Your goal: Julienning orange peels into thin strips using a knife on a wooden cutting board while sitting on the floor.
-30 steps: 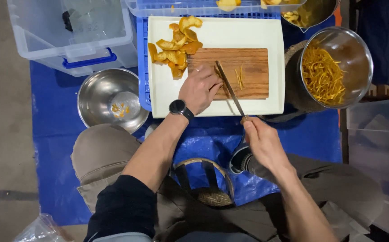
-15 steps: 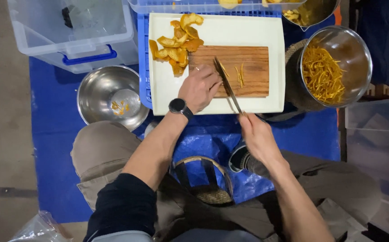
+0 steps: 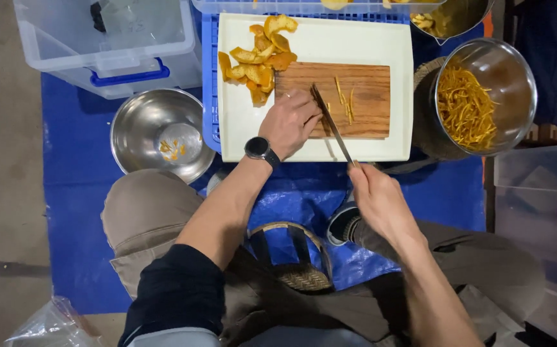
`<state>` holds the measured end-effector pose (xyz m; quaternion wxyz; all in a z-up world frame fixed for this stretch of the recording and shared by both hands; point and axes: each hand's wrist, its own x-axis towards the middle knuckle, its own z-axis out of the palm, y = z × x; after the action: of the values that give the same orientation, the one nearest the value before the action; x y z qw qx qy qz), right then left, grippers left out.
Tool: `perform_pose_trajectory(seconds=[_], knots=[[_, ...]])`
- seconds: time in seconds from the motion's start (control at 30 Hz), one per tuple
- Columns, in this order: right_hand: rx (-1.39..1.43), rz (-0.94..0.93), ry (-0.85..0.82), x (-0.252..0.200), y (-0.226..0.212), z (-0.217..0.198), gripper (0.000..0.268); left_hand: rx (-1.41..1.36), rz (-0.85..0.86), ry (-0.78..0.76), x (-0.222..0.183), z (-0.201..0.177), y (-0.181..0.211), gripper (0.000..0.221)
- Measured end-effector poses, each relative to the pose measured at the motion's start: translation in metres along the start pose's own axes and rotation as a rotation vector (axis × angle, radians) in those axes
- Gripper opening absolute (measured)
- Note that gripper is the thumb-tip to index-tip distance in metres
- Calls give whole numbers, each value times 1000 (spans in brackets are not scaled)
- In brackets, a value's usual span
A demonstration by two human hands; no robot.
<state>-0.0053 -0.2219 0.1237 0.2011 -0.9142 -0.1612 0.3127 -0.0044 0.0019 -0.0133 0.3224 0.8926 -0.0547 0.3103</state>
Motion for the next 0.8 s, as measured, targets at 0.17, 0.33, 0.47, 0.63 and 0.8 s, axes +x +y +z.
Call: perform_pose_trajectory(seconds=[0.17, 0.33, 0.47, 0.63, 0.8], knots=[[94, -113, 93, 18, 23, 31, 42, 37, 72, -15, 2, -8, 6, 17], [96, -52, 58, -1, 36, 16, 42, 111, 125, -33, -4, -4, -6, 19], [80, -99, 115, -1, 28, 9, 39, 97, 100, -29, -2, -12, 5, 20], [31, -51, 65, -3, 23, 10, 39, 46, 82, -35, 0, -8, 3, 15], [-21, 23, -12, -5, 6, 5, 42, 49, 71, -41, -1, -9, 4, 16]])
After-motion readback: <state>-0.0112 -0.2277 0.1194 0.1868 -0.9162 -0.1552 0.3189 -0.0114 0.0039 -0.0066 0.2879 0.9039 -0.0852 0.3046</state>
